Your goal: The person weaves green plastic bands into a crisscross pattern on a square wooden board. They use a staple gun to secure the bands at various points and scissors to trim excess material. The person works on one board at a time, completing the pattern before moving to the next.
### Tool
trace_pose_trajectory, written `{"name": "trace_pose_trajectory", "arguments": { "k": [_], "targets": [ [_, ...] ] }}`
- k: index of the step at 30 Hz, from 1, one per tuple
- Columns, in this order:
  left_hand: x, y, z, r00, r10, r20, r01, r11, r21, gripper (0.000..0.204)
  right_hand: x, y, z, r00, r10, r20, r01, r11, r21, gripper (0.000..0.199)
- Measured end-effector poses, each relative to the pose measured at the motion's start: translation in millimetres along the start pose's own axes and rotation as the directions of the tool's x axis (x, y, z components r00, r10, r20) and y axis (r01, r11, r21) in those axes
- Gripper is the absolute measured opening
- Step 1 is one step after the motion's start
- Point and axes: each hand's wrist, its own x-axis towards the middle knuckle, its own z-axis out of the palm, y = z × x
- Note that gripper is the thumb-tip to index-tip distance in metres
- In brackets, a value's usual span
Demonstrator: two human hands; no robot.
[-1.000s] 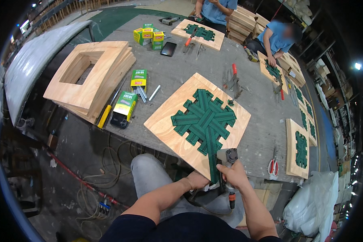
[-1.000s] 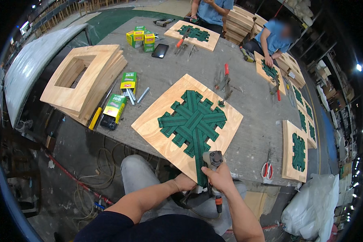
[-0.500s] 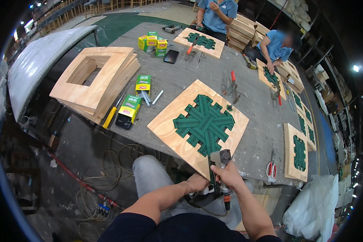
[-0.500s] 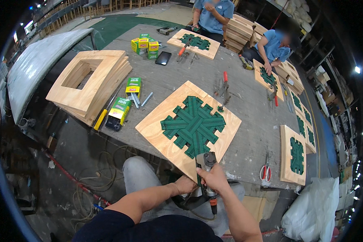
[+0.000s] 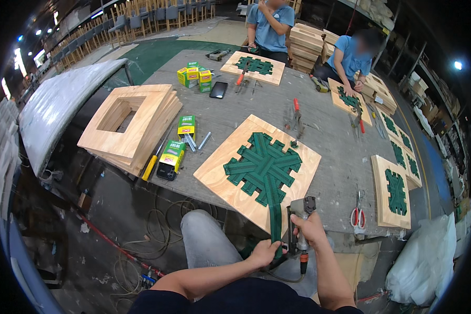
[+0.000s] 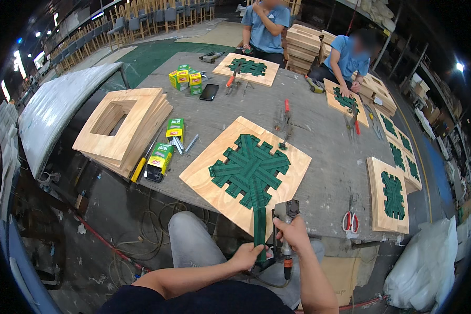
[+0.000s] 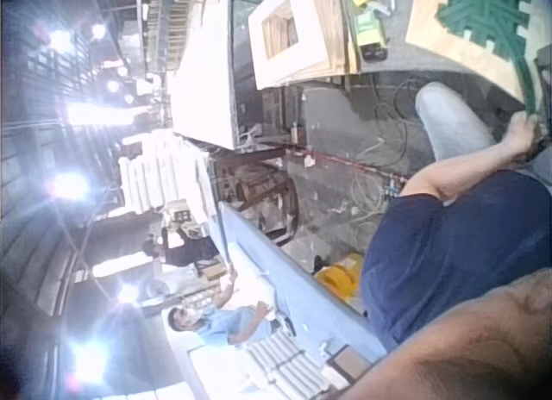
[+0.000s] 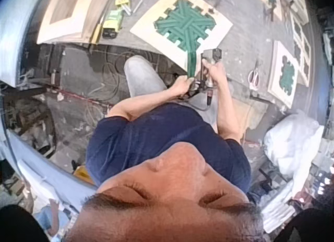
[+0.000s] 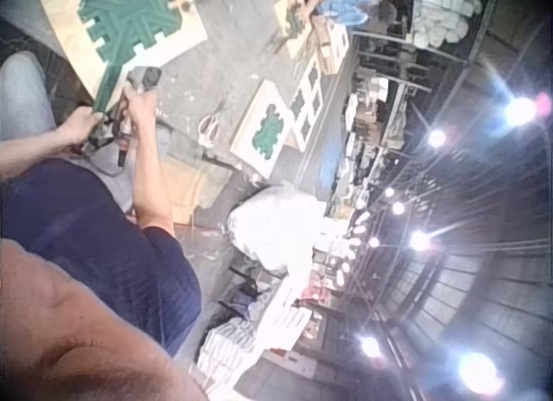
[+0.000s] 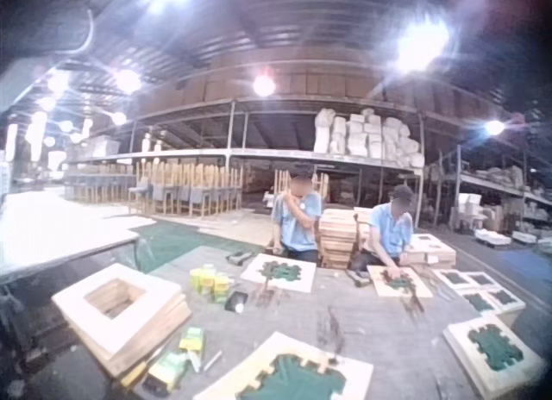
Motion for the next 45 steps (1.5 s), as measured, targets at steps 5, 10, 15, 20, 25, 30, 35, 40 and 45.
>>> {"name": "trace_pose_trajectory", "arguments": {
  "k": [5,10,15,20,25,30,35,40,45],
  "targets": [
    [-16,98,-27,0.998,0.06,-0.036,-0.065,0.986,-0.154,0.033,-2,9,-5,0.999,-0.036,-0.004,0.036,0.999,-0.013,0.017],
    [40,172,-72,0.979,0.154,-0.134,-0.17,0.978,-0.117,0.034,1,2,-2,0.998,0.0,0.055,0.003,0.998,-0.057,0.019],
    [87,172,-94,0.967,0.07,-0.244,-0.08,0.996,-0.032,0.035,8,-14,13,0.997,-0.022,0.075,0.026,0.998,-0.055,0.025],
    [96,166,-96,0.978,0.063,-0.2,-0.059,0.998,0.027,0.034,19,-12,17,0.996,-0.033,0.084,0.035,0.999,-0.024,0.027],
    [99,167,-100,0.987,0.04,-0.155,-0.026,0.996,0.088,0.034,20,-10,21,0.997,0.004,0.074,-0.001,0.999,-0.038,0.026],
    [103,165,-104,0.992,0.054,-0.114,-0.044,0.995,0.091,0.033,22,-9,25,0.997,0.013,0.078,-0.003,0.99,-0.14,0.019],
    [107,167,-103,0.992,0.02,-0.121,-0.007,0.995,0.102,0.032,20,-14,30,0.999,-0.018,0.045,0.024,0.991,-0.133,0.016],
    [113,164,-109,0.991,0.08,-0.107,-0.064,0.988,0.141,0.032,20,-18,39,0.998,0.014,0.068,0.0,0.98,-0.2,0.017],
    [106,169,-100,0.992,0.004,-0.124,0.008,0.996,0.092,0.032,20,-20,35,0.995,0.032,0.092,-0.013,0.98,-0.2,0.019]
  ]
}}
